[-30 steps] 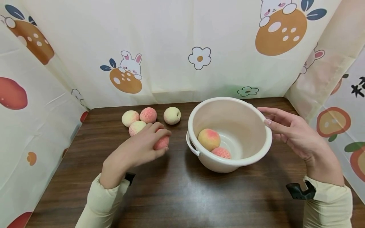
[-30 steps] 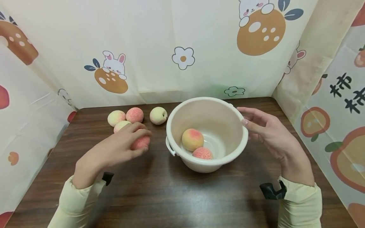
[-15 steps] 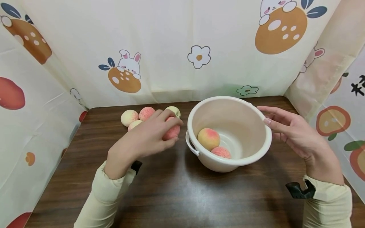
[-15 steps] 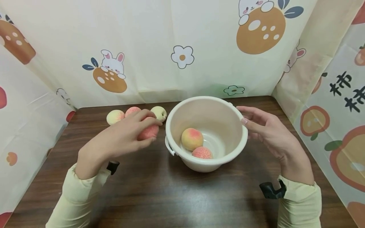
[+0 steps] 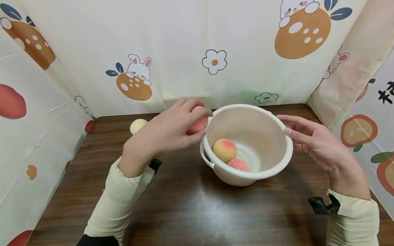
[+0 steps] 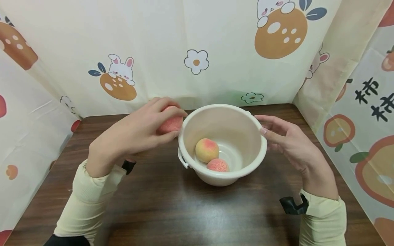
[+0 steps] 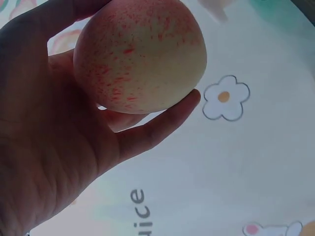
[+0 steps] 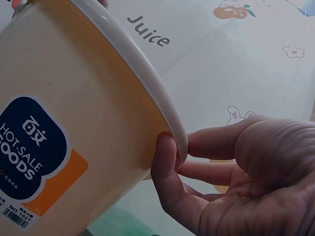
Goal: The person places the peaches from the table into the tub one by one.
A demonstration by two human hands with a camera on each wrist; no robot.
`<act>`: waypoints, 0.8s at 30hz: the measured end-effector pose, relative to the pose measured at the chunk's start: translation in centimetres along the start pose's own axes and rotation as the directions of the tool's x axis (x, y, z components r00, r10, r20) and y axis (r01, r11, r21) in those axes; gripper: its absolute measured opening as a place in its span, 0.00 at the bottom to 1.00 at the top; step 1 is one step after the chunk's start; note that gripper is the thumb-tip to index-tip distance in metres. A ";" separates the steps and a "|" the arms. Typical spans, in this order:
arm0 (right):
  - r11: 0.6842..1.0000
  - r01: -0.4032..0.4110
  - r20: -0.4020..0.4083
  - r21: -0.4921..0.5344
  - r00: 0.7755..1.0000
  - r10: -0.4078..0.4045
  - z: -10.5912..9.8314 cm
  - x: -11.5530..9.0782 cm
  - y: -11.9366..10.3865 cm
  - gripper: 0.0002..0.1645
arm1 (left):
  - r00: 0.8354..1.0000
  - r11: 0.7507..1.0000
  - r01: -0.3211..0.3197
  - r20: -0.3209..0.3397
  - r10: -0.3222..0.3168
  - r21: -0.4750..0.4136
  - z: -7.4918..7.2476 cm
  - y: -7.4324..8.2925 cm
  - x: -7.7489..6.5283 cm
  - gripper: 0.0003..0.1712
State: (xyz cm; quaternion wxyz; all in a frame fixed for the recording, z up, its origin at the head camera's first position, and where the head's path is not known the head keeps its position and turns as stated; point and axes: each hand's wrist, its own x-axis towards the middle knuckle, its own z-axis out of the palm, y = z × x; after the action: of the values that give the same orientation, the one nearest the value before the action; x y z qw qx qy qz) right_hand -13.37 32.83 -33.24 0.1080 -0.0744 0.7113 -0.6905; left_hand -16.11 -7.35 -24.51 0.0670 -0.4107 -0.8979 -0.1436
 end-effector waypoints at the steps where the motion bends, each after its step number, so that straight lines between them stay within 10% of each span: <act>1: 1.000 0.000 0.000 0.001 1.000 0.000 0.0 0.0 0.0 0.26 | 1.000 1.000 -0.020 -0.002 0.020 -0.006 -0.1 0.1 0.3 0.20; 24: 1.000 0.005 0.030 -0.024 1.000 -0.004 -0.1 0.2 0.3 0.27 | 0.956 0.952 -0.288 0.026 0.292 -0.108 2.0 3.4 8.3 0.24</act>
State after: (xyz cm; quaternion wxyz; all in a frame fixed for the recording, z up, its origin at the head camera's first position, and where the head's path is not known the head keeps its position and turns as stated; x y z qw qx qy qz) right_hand -13.61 32.83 -33.56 0.1161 -0.0876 0.7179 -0.6808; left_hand -18.95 1.36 -23.75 0.0473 -0.5437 -0.8205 -0.1698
